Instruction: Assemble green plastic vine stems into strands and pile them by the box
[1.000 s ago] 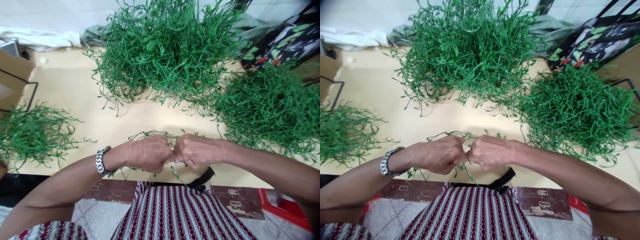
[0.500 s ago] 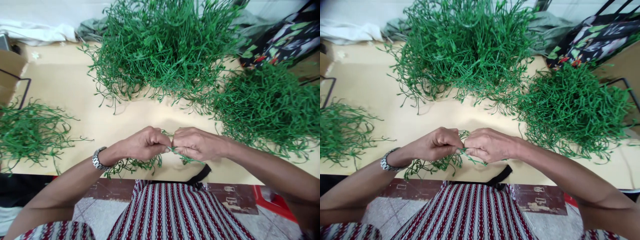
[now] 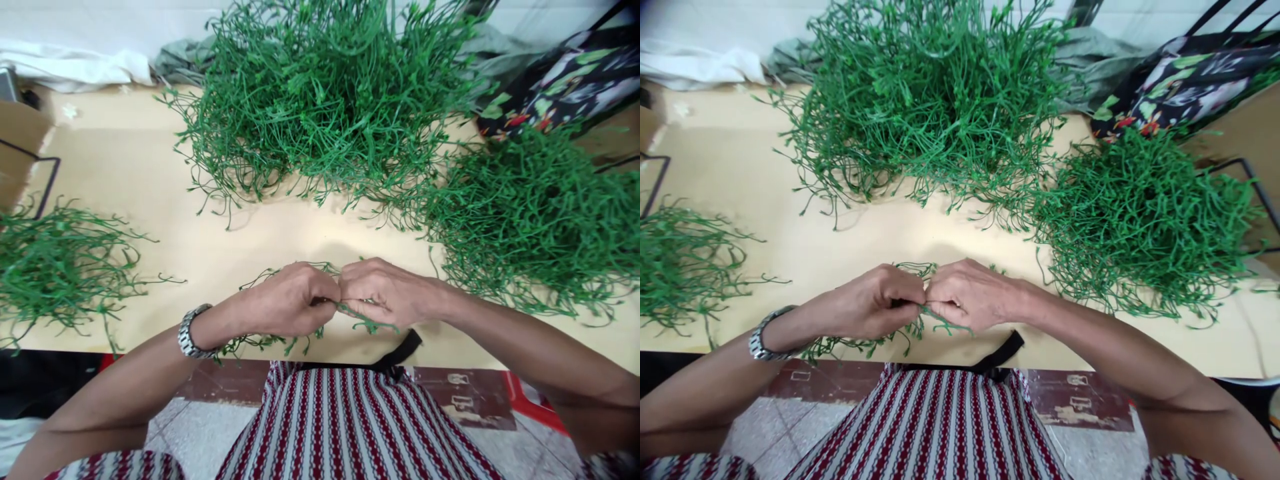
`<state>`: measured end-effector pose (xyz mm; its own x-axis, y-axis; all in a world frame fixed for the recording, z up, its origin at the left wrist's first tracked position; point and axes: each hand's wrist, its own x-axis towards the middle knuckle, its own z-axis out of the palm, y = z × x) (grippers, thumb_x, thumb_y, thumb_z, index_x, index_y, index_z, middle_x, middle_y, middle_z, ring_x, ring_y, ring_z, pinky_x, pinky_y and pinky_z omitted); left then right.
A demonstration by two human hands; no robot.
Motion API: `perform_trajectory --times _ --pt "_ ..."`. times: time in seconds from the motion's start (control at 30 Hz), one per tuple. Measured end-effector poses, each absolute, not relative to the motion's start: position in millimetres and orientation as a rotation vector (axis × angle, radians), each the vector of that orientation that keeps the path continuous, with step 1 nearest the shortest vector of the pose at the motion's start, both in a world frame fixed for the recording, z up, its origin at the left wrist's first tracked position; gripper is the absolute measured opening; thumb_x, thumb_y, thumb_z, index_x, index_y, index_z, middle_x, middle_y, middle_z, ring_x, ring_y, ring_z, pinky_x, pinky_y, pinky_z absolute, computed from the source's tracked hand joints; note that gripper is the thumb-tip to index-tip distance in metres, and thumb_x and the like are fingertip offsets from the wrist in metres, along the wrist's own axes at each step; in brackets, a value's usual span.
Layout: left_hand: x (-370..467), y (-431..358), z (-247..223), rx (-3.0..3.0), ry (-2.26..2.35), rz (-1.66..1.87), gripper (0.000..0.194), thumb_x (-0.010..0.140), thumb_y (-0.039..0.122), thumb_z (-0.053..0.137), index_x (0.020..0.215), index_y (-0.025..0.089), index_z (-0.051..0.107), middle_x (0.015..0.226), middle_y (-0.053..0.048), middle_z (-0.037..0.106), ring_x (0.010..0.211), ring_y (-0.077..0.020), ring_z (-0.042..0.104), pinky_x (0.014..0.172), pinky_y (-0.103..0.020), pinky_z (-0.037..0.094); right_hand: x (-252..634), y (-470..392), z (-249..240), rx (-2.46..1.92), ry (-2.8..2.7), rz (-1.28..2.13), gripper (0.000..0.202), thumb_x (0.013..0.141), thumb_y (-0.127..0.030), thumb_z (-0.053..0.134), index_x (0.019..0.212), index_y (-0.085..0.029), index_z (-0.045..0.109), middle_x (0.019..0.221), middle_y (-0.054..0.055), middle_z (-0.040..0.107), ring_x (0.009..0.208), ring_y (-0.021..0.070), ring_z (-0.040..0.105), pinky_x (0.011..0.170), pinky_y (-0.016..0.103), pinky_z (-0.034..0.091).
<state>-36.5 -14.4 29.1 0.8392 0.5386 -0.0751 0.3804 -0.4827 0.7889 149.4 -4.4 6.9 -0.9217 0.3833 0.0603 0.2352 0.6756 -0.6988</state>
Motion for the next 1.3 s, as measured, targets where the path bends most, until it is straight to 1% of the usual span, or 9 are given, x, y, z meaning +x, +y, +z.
perform_trajectory --times 0.13,0.3,0.5,0.63,0.73,0.83,0.9,1.13,1.3 --pt "-40 -17 32 1.939 0.555 0.288 0.025 0.068 0.002 0.042 0.046 0.016 0.038 0.046 0.005 0.032 0.045 -0.0058 0.029 0.046 -0.022 0.026 146 -9 11 -0.351 -2.459 1.311 0.029 0.084 -0.021 0.036 0.055 -0.018 0.033 0.054 -0.002 0.034 0.056 0.0094 0.034 0.059 0.024 0.031" --pt "-42 -22 38 1.815 0.415 0.288 0.023 0.067 0.004 0.044 0.047 0.015 0.045 0.045 0.003 0.041 0.045 -0.0064 0.033 0.046 -0.023 0.027 142 -19 17 -0.191 -2.190 1.626 0.031 0.084 -0.022 0.040 0.054 -0.018 0.032 0.052 -0.004 0.032 0.053 0.0082 0.034 0.055 0.022 0.032" --pt "-41 -22 27 1.567 0.376 0.292 0.016 0.069 0.011 0.049 0.056 0.012 0.058 0.049 -0.002 0.051 0.044 -0.0073 0.041 0.045 -0.022 0.031 142 -26 7 -0.183 -2.006 1.884 0.038 0.089 -0.033 0.042 0.057 -0.014 0.050 0.053 0.000 0.047 0.052 0.0064 0.044 0.052 0.018 0.035" --pt "-39 -10 18 1.332 0.666 0.452 0.015 0.066 0.021 0.055 0.055 0.011 0.056 0.045 0.003 0.042 0.041 -0.0053 0.032 0.041 -0.020 0.024 147 -13 6 -0.551 -1.941 1.858 0.042 0.087 -0.045 0.042 0.064 -0.012 0.054 0.058 0.001 0.052 0.051 0.0063 0.047 0.048 0.017 0.035" --pt "-39 -1 17 1.298 0.892 0.454 0.020 0.068 0.026 0.056 0.056 0.011 0.053 0.045 0.007 0.033 0.042 -0.0038 0.024 0.041 -0.019 0.018 151 2 15 -0.838 -2.166 1.558 0.029 0.086 -0.035 0.047 0.073 -0.011 0.057 0.067 0.003 0.055 0.059 0.0084 0.048 0.054 0.020 0.037" --pt "-39 1 19 1.357 0.928 0.379 0.021 0.070 0.024 0.054 0.054 0.011 0.049 0.046 0.007 0.029 0.044 -0.0033 0.022 0.042 -0.019 0.017 153 9 26 -0.871 -2.406 1.187 0.010 0.081 -0.020 0.052 0.083 -0.013 0.058 0.079 0.005 0.059 0.072 0.0110 0.050 0.065 0.023 0.038" --pt "-39 0 21 1.401 0.934 0.384 0.022 0.071 0.022 0.052 0.052 0.012 0.046 0.047 0.007 0.028 0.045 -0.0033 0.022 0.042 -0.019 0.017 152 10 28 -0.852 -2.463 1.097 0.008 0.078 -0.017 0.054 0.085 -0.014 0.057 0.082 0.004 0.059 0.075 0.0115 0.050 0.067 0.023 0.038" --pt "-33 -6 28 1.631 0.941 0.305 0.021 0.074 0.014 0.042 0.057 0.011 0.052 0.049 0.006 0.029 0.044 -0.0037 0.024 0.040 -0.017 0.018 147 11 22 -0.922 -2.442 1.292 0.012 0.078 -0.020 0.052 0.069 -0.015 0.046 0.059 -0.004 0.045 0.053 0.0054 0.037 0.048 0.017 0.027" --pt "-37 -10 31 1.716 0.746 0.300 0.024 0.068 0.004 0.041 0.046 0.014 0.037 0.047 0.006 0.025 0.044 -0.0034 0.024 0.041 -0.018 0.020 146 3 24 -0.759 -2.458 1.498 0.015 0.067 -0.007 0.047 0.061 -0.016 0.036 0.054 -0.008 0.031 0.049 0.0035 0.026 0.045 0.017 0.020"
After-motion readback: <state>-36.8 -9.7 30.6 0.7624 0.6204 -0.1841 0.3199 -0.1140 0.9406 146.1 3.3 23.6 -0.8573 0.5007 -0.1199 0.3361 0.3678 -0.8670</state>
